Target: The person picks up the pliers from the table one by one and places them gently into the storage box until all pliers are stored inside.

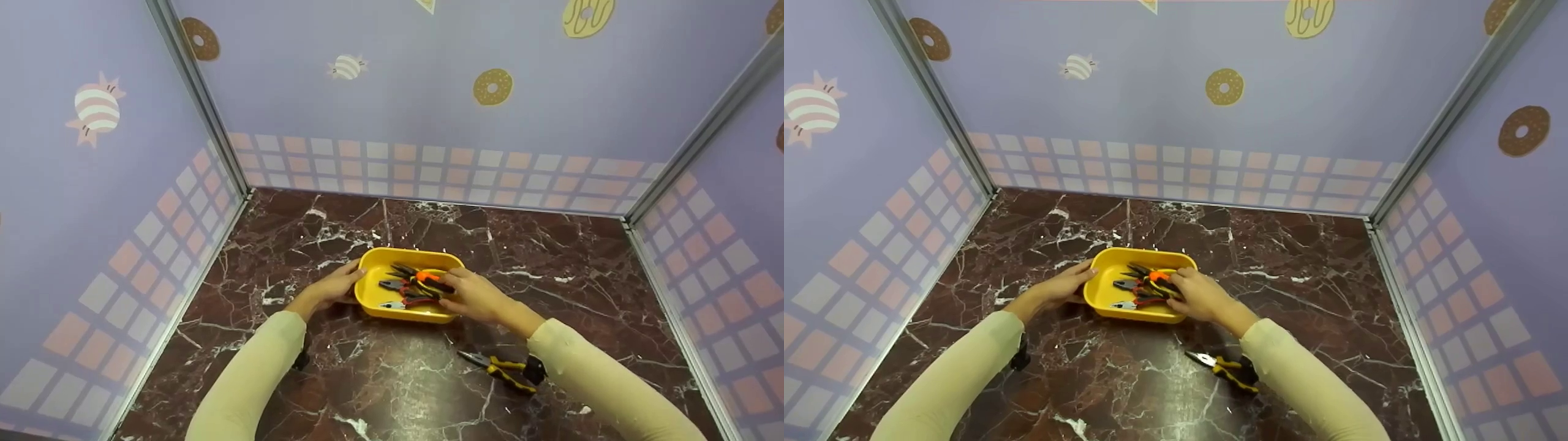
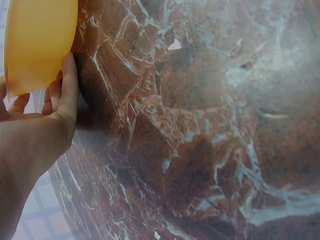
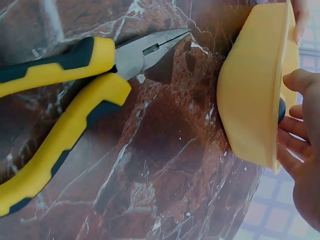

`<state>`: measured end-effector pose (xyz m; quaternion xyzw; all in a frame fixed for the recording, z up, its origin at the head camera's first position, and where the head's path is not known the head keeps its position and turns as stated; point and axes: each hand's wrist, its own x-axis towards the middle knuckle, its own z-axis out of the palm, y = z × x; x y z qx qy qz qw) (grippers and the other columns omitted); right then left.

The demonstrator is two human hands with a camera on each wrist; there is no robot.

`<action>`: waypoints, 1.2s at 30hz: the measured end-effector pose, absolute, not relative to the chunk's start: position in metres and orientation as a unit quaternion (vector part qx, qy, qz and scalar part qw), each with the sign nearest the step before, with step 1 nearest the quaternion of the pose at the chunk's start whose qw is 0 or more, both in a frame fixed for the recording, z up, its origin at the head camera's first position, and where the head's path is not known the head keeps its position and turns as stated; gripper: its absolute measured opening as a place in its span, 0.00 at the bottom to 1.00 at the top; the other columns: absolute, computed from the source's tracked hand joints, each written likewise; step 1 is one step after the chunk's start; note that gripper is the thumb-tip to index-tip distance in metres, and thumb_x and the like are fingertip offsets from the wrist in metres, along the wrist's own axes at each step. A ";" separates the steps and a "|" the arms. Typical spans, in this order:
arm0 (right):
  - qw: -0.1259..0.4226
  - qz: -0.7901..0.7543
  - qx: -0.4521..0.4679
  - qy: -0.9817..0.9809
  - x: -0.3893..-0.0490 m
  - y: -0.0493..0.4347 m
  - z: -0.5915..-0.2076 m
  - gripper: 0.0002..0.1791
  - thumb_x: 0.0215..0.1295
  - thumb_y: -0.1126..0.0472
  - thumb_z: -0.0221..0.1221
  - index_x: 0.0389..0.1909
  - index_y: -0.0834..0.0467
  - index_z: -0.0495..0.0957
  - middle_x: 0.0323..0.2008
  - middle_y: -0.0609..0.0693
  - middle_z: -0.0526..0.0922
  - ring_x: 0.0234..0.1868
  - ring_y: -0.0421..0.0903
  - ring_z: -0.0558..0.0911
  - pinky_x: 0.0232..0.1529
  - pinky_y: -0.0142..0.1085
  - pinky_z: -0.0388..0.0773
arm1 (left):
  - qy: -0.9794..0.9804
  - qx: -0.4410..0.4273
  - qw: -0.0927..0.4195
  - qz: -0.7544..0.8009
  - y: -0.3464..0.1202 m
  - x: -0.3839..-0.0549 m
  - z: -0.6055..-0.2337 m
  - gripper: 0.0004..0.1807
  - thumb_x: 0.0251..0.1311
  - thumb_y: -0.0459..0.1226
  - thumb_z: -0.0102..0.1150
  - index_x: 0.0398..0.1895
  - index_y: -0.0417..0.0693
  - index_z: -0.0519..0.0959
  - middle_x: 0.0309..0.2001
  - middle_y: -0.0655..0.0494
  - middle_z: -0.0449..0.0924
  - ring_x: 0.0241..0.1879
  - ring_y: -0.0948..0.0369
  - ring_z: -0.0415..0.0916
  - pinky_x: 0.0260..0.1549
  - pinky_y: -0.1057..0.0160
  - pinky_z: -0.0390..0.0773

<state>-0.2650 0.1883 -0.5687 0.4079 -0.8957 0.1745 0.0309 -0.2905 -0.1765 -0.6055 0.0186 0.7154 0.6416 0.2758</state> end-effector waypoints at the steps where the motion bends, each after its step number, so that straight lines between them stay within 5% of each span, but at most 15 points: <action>1: 0.031 0.173 0.408 -0.896 -0.264 0.189 -0.568 0.23 0.70 0.55 0.71 0.59 0.63 0.82 0.51 0.56 0.81 0.47 0.53 0.82 0.49 0.53 0.83 | 0.715 0.020 0.277 0.641 -0.177 -0.291 -0.606 0.33 0.87 0.46 0.42 0.88 0.55 0.50 0.75 0.39 0.68 0.62 0.46 0.79 0.59 0.43 0.82; 13: 0.055 0.176 0.418 -0.889 -0.259 0.201 -0.565 0.25 0.67 0.54 0.72 0.59 0.65 0.82 0.53 0.60 0.83 0.55 0.57 0.83 0.57 0.54 0.82 | 0.720 0.023 0.273 0.637 -0.177 -0.290 -0.608 0.32 0.87 0.47 0.42 0.87 0.54 0.51 0.73 0.39 0.70 0.60 0.47 0.81 0.58 0.44 0.83; 22: 0.056 0.179 0.428 -0.884 -0.255 0.205 -0.566 0.25 0.68 0.54 0.73 0.59 0.66 0.82 0.49 0.58 0.84 0.45 0.52 0.83 0.48 0.51 0.85 | 0.721 0.016 0.271 0.638 -0.175 -0.290 -0.606 0.32 0.87 0.46 0.41 0.87 0.54 0.50 0.75 0.40 0.68 0.62 0.47 0.79 0.57 0.45 0.84; 29: 0.054 0.176 0.423 -0.887 -0.250 0.209 -0.564 0.28 0.69 0.51 0.72 0.63 0.65 0.81 0.51 0.58 0.84 0.49 0.53 0.83 0.51 0.50 0.85 | 0.720 0.013 0.275 0.637 -0.176 -0.290 -0.604 0.32 0.87 0.46 0.41 0.87 0.55 0.50 0.75 0.39 0.67 0.61 0.47 0.80 0.58 0.44 0.83; 36: 0.097 0.182 0.457 -0.865 -0.250 0.214 -0.568 0.22 0.64 0.56 0.74 0.54 0.64 0.84 0.48 0.56 0.84 0.48 0.52 0.82 0.48 0.49 0.85 | 0.717 0.019 0.279 0.639 -0.177 -0.291 -0.604 0.33 0.87 0.47 0.42 0.87 0.53 0.50 0.76 0.40 0.66 0.63 0.46 0.79 0.61 0.42 0.81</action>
